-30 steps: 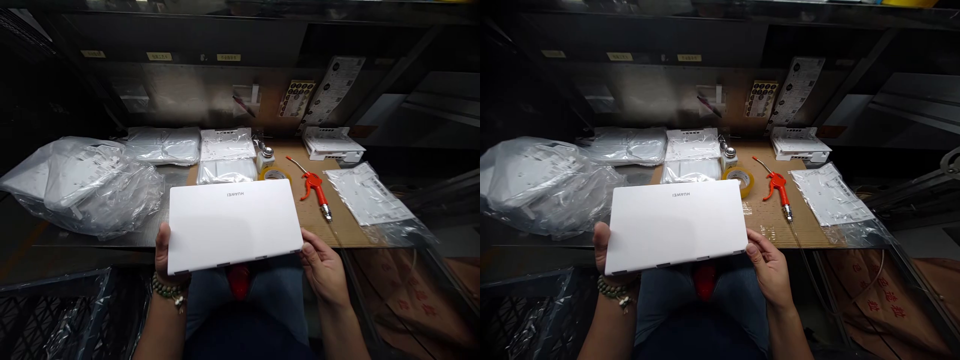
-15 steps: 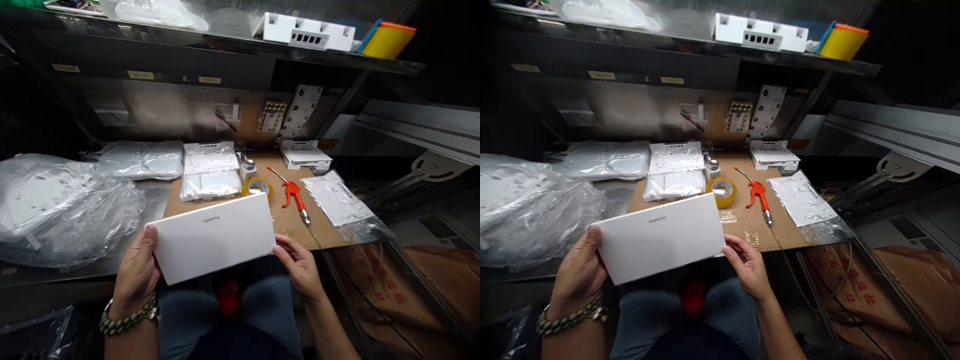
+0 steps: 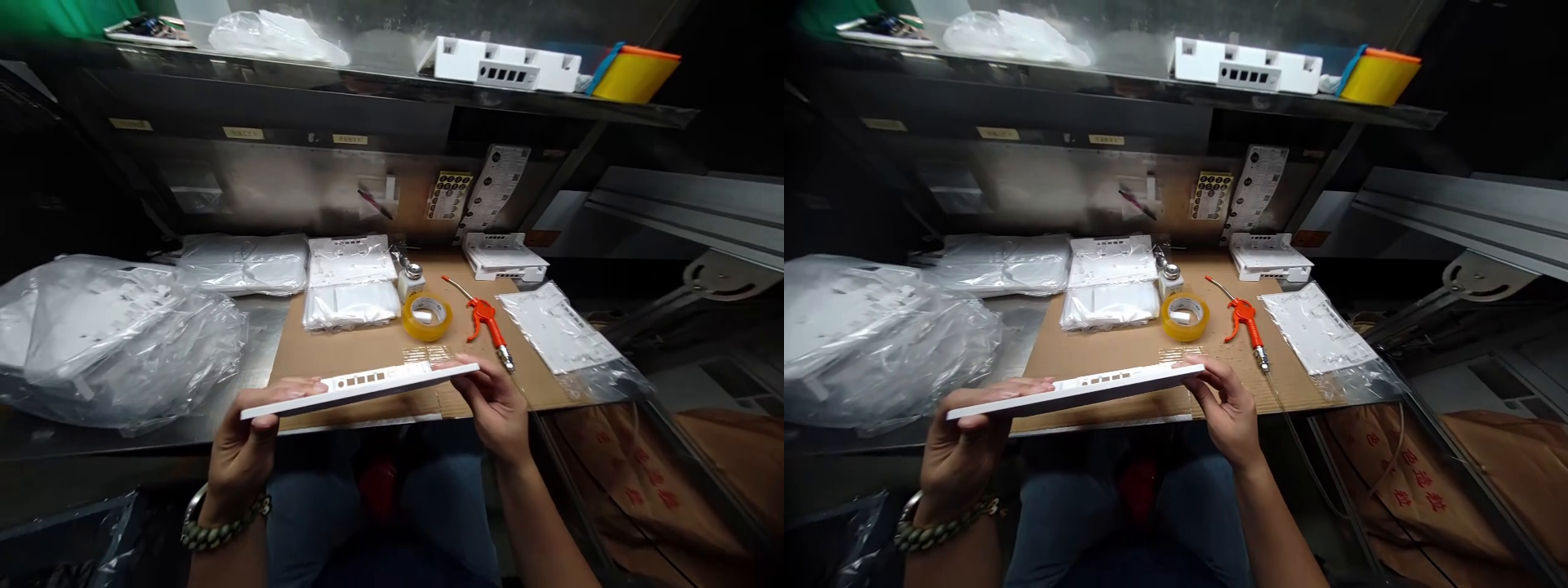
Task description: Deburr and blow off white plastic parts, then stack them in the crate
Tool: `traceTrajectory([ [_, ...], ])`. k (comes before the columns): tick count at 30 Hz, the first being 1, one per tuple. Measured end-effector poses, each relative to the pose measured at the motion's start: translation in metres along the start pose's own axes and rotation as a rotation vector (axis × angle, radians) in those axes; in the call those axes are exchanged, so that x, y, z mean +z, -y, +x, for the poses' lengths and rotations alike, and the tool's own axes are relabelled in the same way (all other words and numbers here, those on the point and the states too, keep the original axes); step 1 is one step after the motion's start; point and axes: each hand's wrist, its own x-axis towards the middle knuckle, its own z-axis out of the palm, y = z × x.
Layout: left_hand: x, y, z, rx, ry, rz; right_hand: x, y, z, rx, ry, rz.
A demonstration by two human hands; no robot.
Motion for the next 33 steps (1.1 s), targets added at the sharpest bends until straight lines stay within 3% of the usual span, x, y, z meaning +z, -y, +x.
traceTrajectory([
  [4, 0.010, -0.001, -0.002, 0.088, 0.086, 0.121, -0.001, -0.006, -0.001, -0.029, -0.026, 0.024],
  [11, 0.016, 0.002, 0.000, 0.110, 0.233, 0.229, -0.005, -0.015, -0.002, -0.035, -0.091, 0.007],
  [14, 0.021, 0.006, 0.002, 0.121, 0.077, 0.154, -0.004, -0.014, -0.003, -0.137, -0.115, 0.019],
  [15, 0.021, 0.008, 0.003, 0.070, -0.029, 0.044, -0.004, -0.012, -0.002, -0.193, -0.103, 0.029],
  [17, 0.014, 0.013, 0.005, -0.166, -0.176, -0.274, -0.004, -0.007, 0.000, -0.321, -0.005, 0.029],
  [19, -0.002, 0.020, 0.008, -0.464, -0.120, -0.570, -0.005, -0.001, 0.008, -0.439, 0.192, -0.034],
  [21, -0.023, 0.027, 0.011, -0.620, 0.026, -0.748, -0.006, 0.004, 0.024, -0.516, 0.426, -0.148],
  [24, -0.045, 0.031, 0.015, -0.591, 0.044, -0.874, -0.010, -0.002, 0.065, -0.502, 0.678, -0.359],
  [26, -0.049, 0.028, 0.018, -0.507, -0.057, -0.875, -0.011, -0.015, 0.103, -0.385, 0.668, -0.599],
  [29, -0.045, 0.020, 0.020, -0.361, -0.216, -0.784, -0.008, -0.043, 0.160, -0.141, 0.519, -1.004],
  [33, -0.044, 0.016, 0.022, -0.317, -0.250, -0.690, 0.008, -0.075, 0.199, -0.027, 0.591, -1.171],
])
